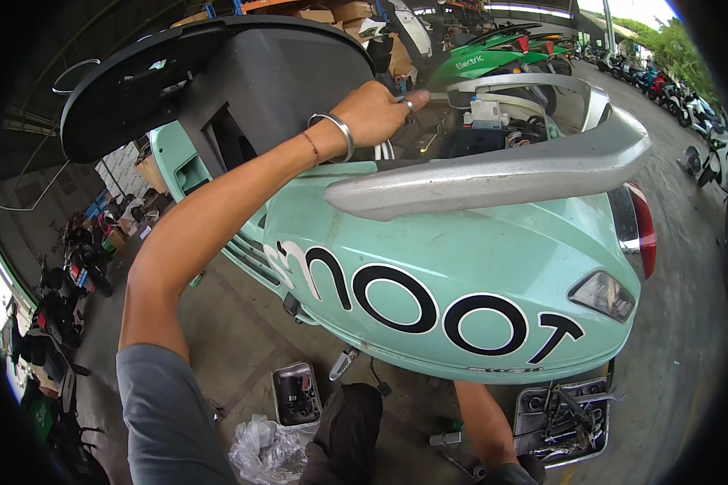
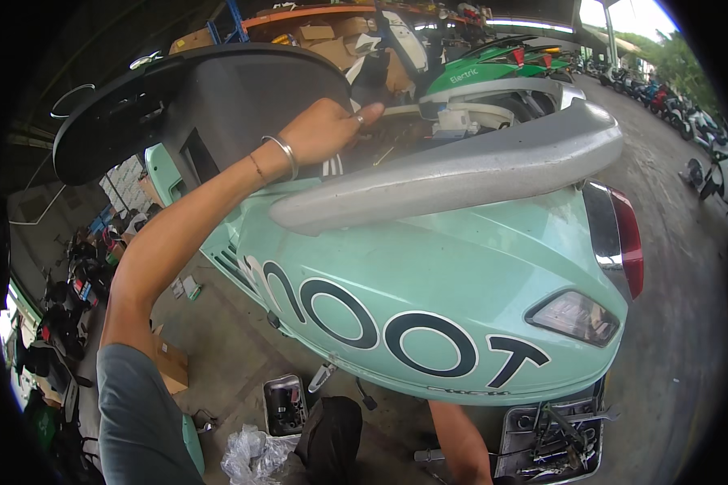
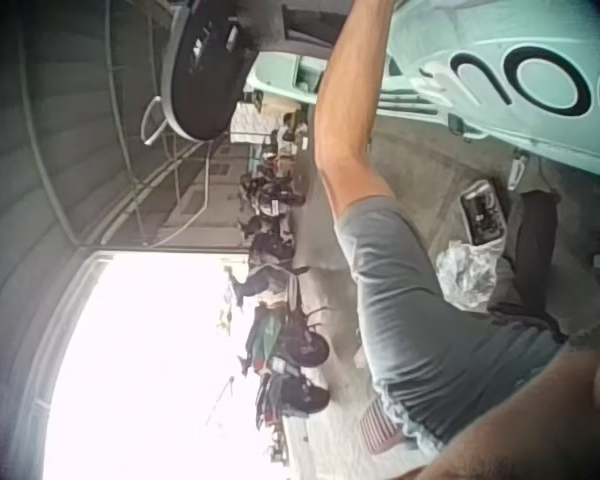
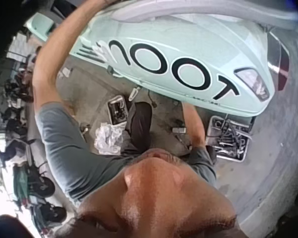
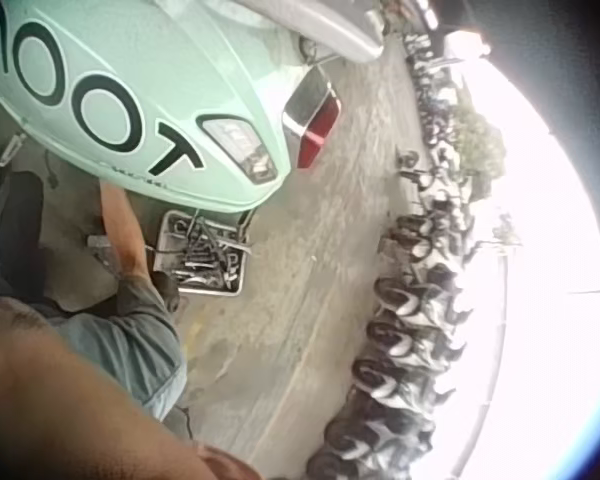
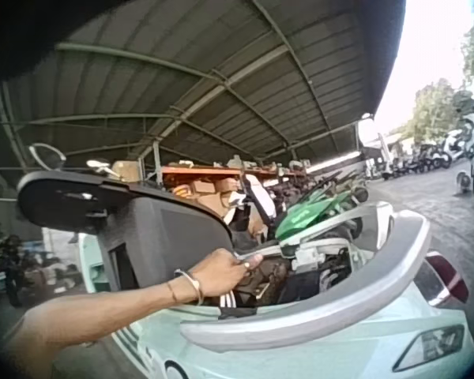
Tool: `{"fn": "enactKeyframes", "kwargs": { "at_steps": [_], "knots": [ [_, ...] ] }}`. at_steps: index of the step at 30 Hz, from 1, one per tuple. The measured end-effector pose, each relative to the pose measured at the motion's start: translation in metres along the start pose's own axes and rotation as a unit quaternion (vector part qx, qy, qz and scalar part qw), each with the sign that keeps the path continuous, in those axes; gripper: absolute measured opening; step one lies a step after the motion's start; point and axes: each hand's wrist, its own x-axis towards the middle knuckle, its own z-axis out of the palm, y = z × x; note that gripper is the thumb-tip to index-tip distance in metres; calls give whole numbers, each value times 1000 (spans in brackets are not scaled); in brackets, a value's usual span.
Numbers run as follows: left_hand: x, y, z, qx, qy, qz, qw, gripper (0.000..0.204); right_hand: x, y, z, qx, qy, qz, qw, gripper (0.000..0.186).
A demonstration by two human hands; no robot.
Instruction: The person works on the undercarriage and electrical wiring of a light green scooter by hand and using various tools. They handle a metal bracket, manipulate a thick orange cable, and use a screwdriver and pliers to secure components and wires.
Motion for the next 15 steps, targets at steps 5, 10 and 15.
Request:
{"fn": "enactKeyframes", "kwargs": {
  "at_steps": [5, 10, 15],
  "knots": [
    [17, 31, -22, -196, 164, -87, 963, 73, -5, 6, 4, -433, 81, -244, 864, 39],
    [81, -19, -68, -557, 228, -114, 790, 54, -124, -156, -51, 19, 344, 114, 932, 37],
    [54, 19, -38, -508, 302, -67, 804, 57, -169, -416, -89, -94, 507, -408, 753, 46]
  ]
}}
